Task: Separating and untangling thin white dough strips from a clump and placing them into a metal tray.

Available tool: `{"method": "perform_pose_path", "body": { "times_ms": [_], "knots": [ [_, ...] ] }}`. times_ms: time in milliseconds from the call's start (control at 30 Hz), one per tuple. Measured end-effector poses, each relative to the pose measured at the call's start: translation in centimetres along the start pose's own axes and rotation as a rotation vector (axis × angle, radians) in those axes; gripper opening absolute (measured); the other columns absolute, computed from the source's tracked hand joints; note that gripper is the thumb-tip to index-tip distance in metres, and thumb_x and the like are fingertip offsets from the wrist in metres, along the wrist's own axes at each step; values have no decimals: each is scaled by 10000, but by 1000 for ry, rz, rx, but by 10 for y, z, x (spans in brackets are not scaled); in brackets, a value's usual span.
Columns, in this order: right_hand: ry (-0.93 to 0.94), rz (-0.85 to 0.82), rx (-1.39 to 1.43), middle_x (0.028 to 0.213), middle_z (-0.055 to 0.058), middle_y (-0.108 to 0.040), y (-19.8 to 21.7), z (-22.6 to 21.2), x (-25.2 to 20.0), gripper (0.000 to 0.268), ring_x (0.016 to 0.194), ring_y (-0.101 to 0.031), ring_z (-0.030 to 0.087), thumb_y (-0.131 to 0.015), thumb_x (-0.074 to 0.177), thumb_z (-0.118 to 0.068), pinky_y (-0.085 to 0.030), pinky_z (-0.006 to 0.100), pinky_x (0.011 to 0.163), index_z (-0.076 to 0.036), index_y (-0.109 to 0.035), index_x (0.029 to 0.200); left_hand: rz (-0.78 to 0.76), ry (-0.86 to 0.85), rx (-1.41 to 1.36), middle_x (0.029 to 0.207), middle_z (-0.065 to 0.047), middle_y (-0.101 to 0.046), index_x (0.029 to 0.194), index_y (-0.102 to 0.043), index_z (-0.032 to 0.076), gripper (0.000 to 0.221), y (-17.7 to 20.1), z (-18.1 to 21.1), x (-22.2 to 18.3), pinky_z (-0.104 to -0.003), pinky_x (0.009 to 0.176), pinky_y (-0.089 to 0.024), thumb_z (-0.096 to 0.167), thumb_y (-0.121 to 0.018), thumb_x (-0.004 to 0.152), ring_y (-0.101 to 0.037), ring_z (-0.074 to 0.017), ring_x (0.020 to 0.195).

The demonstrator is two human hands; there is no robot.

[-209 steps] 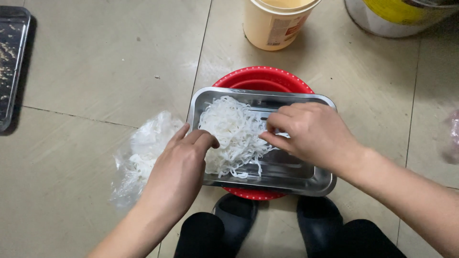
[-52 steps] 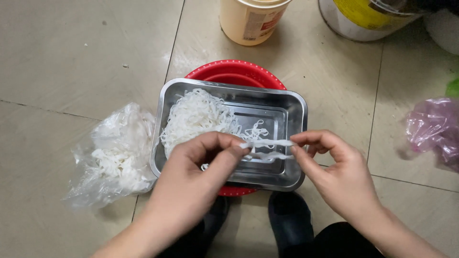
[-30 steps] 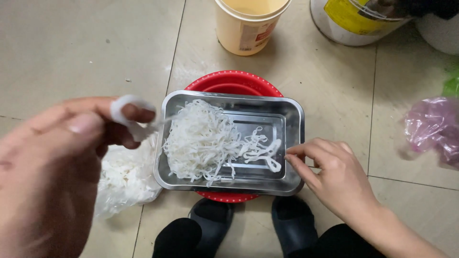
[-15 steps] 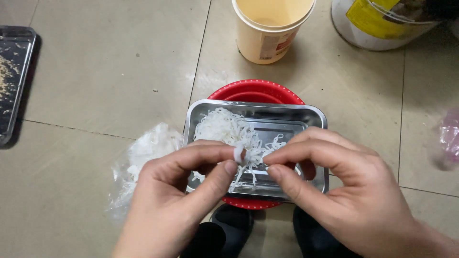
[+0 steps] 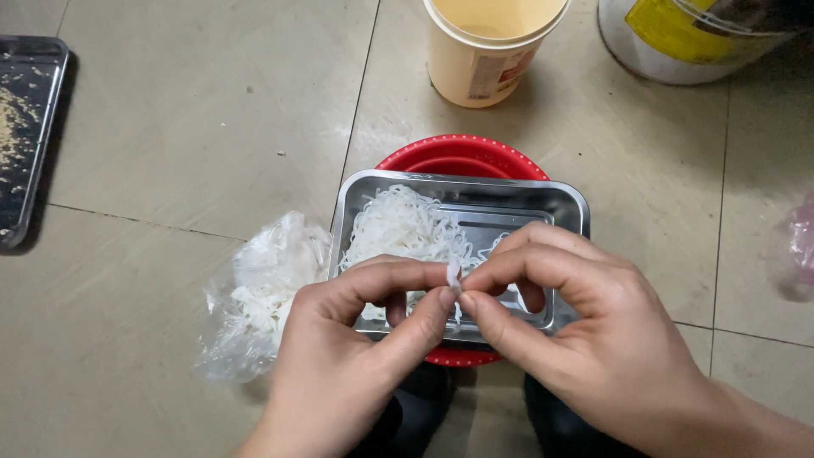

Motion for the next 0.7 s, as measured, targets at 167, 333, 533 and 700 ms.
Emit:
{"method": "perform_pose_path", "body": {
  "times_ms": [167,333,533,700],
  "knots": [
    [-38,-25,37,879,-17,-774,-3,5,0,47,745,-630,90,-775,837,-102,-524,232,645,-76,-808,858,41,28,5,832,-37,-800,971,-878,9,180,-1,-6,-1,-207,629,-512,47,-808,810,-619,-84,710],
    [-79,6,108,875,-8,-746,-3,14,-2,60,725,-608,92,-797,838,-61,-524,227,632,-60,-837,882,34,102,24,821,-22,-829,981,-894,10,236,-3,-13,-1,-209,632,-540,106,-804,784,-571,-81,704],
    [-110,25,117,874,-8,-757,-1,22,-4,28,704,-585,93,-782,826,-29,-496,225,624,-50,-794,840,37,198,54,728,-21,-787,888,-908,13,176,-1,-17,1,-206,612,-517,120,-818,782,-569,-83,687],
    [-171,68,44,865,3,-767,9,47,0,37,703,-607,96,-741,845,-32,-513,234,617,-49,-760,872,40,264,10,711,-52,-714,933,-855,-5,179,9,-26,5,-234,601,-488,116,-758,844,-570,-108,659]
  ]
}}
Point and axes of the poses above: each hand's wrist, its own x-axis towards the middle knuckle, its own y-axis out of the back of the hand, z = x × y, the point moved 6 cm from there along x, towards the middle knuckle
